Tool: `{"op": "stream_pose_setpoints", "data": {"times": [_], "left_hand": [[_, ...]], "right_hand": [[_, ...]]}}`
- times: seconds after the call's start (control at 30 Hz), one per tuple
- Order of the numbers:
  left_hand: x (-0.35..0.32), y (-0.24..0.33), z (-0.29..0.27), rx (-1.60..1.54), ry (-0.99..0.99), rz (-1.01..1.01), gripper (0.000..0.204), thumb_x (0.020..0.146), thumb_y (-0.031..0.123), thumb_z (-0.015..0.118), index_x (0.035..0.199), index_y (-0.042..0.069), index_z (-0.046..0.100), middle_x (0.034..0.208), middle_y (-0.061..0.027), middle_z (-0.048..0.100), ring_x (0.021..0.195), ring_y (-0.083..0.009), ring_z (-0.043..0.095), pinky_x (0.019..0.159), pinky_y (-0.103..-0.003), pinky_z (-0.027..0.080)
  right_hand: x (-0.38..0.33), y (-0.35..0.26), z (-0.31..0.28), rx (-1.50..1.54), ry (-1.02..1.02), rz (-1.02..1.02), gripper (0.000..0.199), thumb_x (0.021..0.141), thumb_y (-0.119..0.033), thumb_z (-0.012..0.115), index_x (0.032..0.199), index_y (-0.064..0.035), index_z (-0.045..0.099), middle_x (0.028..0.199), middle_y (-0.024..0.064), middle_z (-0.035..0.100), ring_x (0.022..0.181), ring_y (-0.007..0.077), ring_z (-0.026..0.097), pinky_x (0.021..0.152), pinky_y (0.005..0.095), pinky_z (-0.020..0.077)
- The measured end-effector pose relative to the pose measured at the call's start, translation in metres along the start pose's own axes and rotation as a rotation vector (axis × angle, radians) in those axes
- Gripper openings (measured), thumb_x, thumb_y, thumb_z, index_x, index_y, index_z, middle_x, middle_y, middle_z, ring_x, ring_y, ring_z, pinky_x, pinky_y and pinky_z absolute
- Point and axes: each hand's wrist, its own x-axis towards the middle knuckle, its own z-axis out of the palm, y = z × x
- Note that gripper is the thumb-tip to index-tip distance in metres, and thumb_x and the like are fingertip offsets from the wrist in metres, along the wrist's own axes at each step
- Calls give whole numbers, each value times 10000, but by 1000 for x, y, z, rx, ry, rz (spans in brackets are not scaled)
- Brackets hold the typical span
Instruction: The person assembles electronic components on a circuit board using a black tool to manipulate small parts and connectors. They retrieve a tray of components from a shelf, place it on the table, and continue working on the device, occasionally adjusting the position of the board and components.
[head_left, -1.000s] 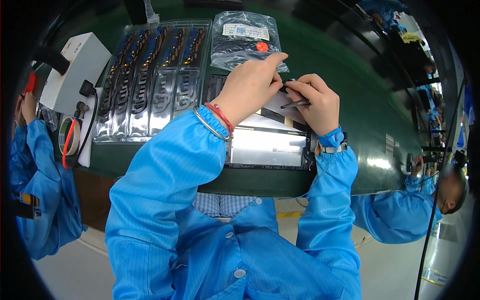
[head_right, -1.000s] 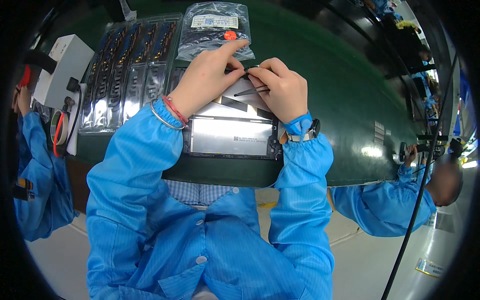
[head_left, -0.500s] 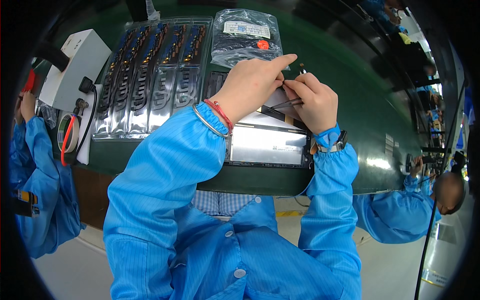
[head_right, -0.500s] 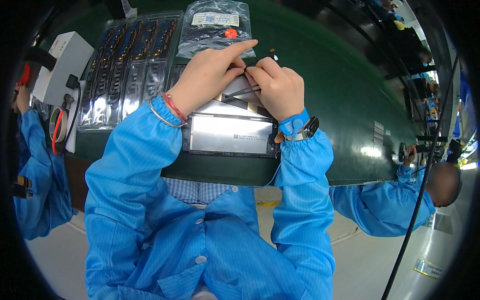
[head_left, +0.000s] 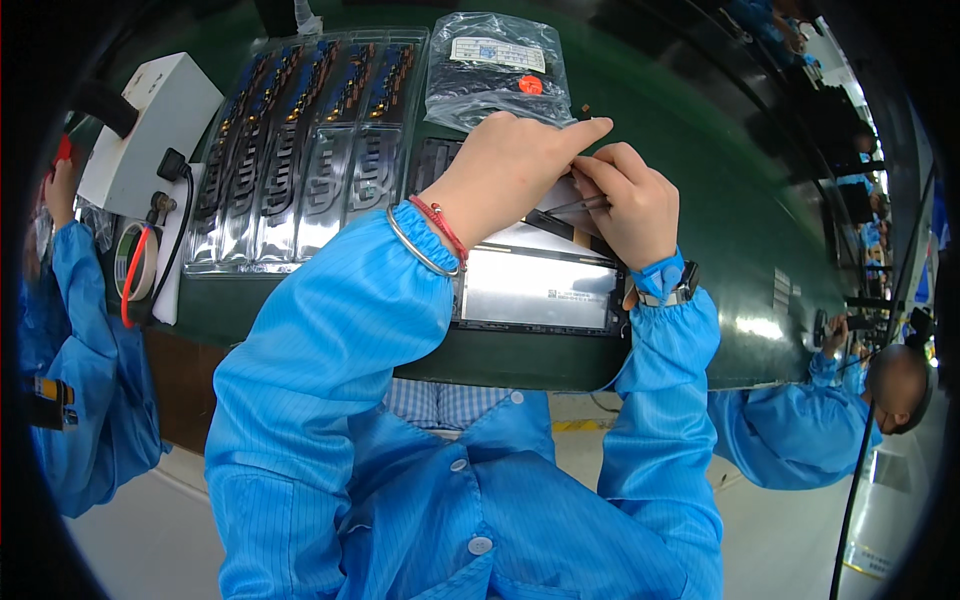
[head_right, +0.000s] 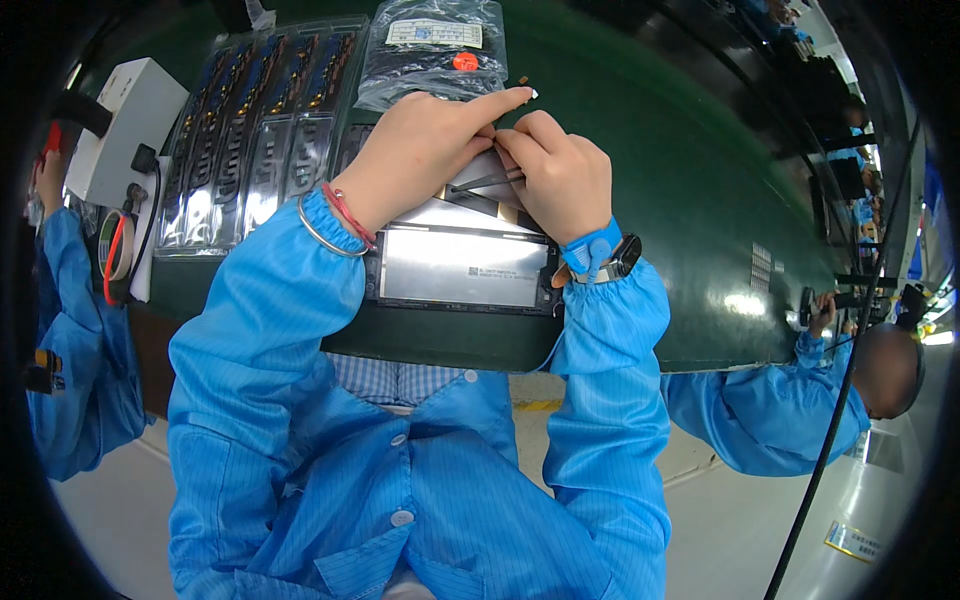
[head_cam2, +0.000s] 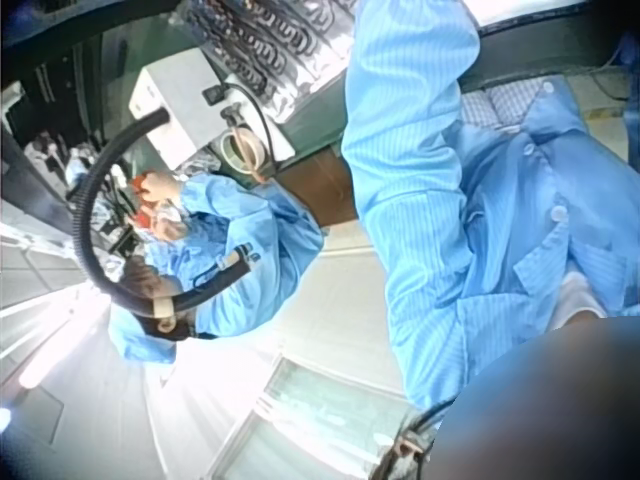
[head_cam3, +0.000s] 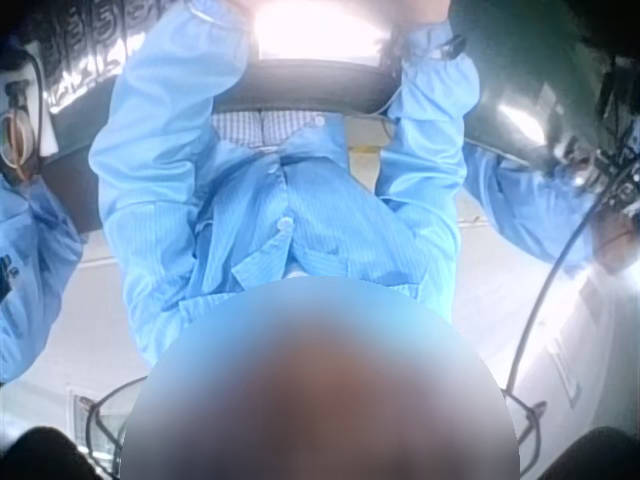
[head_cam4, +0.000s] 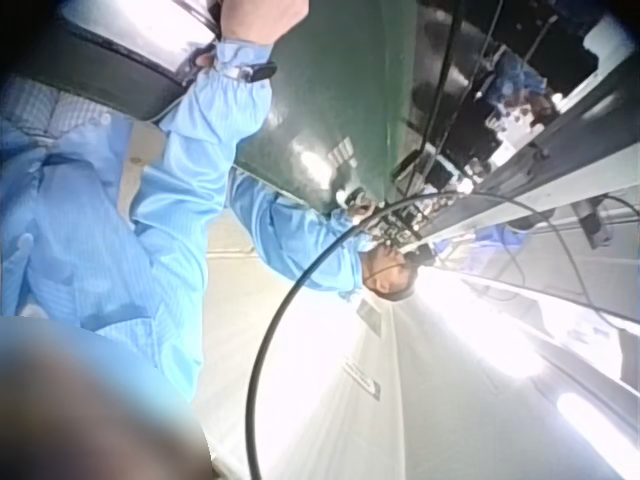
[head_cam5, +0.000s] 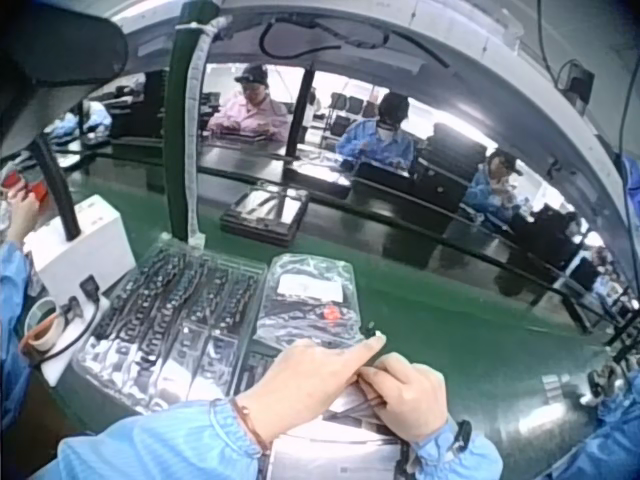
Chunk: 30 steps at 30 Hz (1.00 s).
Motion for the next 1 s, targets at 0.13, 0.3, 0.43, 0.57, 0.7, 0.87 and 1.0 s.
{"op": "stream_pose_setpoints", "data": {"times": [0.13,0.3,0.43,0.57,0.7,0.87,1.0], "left_hand": [[0,1,0,-1,-6,-2,495,766,100,586,1241,150,456,714,-76,625,623,-243,600,581,-334,476],[-1,1,0,-120,-8,-103,498,760,81,588,1237,128,453,739,-72,636,653,-250,605,598,-339,475],[-1,3,-2,-246,-10,-221,487,754,67,586,1223,96,457,755,-75,643,687,-255,612,626,-345,475],[-1,1,-1,-283,8,-243,463,757,71,586,1205,71,470,770,-78,647,704,-260,614,649,-347,474],[-1,0,-1,-281,21,-221,450,760,75,583,1198,72,479,771,-78,647,708,-262,614,656,-348,475],[-1,1,0,-246,26,-172,446,762,78,579,1198,92,486,767,-75,644,708,-262,611,647,-354,475],[-1,1,0,-221,25,-150,445,765,81,577,1201,101,487,766,-74,642,703,-259,610,635,-357,475]], "right_hand": [[1,-1,0,34,-1,56,122,678,-63,659,794,-89,631,766,19,555,611,207,575,531,298,467],[1,0,3,161,104,135,191,585,-47,677,749,-104,597,789,12,556,632,212,582,535,291,473],[-1,6,-1,282,145,248,196,602,-35,684,783,-82,625,797,36,566,681,213,585,573,289,472],[-1,6,-3,378,54,268,215,625,-42,691,833,-79,650,798,44,572,698,207,587,600,288,472],[0,4,-1,378,22,289,213,640,-49,693,848,-81,660,799,51,576,717,212,591,626,288,479],[1,8,1,406,-1,290,205,654,-62,692,855,-72,658,791,55,582,728,221,594,643,291,486],[3,10,4,381,-4,245,178,664,-78,693,834,-47,647,781,61,583,730,218,596,639,289,484]]}}
